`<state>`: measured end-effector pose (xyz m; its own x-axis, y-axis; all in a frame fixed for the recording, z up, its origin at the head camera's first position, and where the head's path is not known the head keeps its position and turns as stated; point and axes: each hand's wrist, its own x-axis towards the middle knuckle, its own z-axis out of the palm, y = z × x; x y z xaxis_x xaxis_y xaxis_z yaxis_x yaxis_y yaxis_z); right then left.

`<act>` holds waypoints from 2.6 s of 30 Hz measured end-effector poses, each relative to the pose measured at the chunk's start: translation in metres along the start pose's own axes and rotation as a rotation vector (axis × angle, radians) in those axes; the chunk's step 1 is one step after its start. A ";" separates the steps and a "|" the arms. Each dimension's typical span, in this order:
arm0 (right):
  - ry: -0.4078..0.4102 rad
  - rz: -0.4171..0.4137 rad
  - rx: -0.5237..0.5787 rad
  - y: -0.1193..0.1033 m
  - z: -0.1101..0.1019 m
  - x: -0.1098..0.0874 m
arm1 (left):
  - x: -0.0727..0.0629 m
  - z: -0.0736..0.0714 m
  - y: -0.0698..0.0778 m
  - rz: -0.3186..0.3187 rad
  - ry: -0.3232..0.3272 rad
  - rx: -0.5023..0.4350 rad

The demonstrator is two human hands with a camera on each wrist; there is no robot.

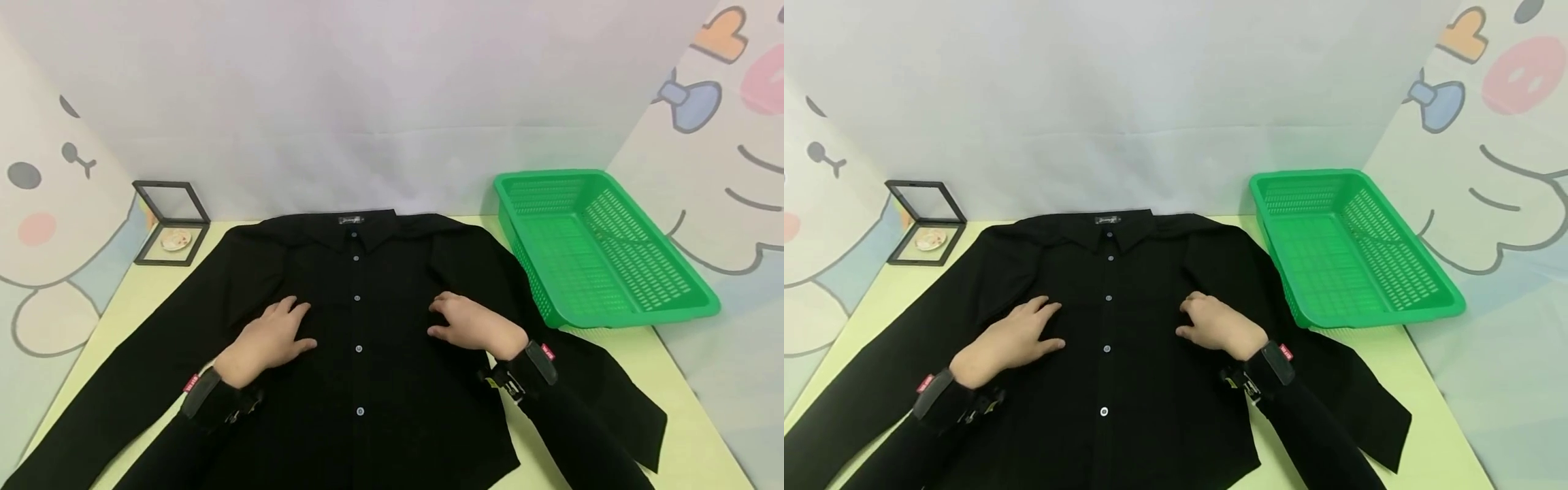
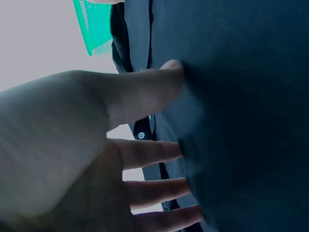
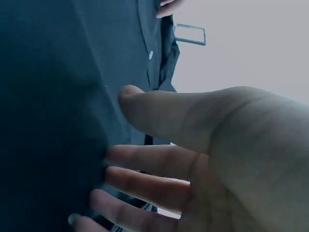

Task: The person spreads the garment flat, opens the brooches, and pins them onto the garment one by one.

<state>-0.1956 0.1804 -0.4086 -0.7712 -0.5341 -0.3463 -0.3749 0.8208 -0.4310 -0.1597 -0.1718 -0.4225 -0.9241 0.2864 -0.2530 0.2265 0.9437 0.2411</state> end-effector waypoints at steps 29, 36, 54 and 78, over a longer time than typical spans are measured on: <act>0.189 0.167 -0.069 0.009 -0.067 0.098 | 0.097 -0.067 -0.058 -0.046 0.008 -0.039; 0.205 0.069 -0.162 0.059 -0.051 0.151 | 0.114 -0.061 -0.059 -0.074 -0.006 -0.044; 0.096 0.184 -0.053 0.032 -0.060 0.135 | 0.123 -0.056 -0.070 -0.171 -0.058 -0.184; 0.485 0.121 0.036 0.023 -0.002 0.049 | 0.032 -0.001 -0.059 -0.192 0.528 -0.240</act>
<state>-0.2428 0.1739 -0.4336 -0.9616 -0.2729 0.0280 -0.2567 0.8589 -0.4431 -0.2026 -0.2182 -0.4440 -0.9833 -0.0638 0.1706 0.0216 0.8892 0.4571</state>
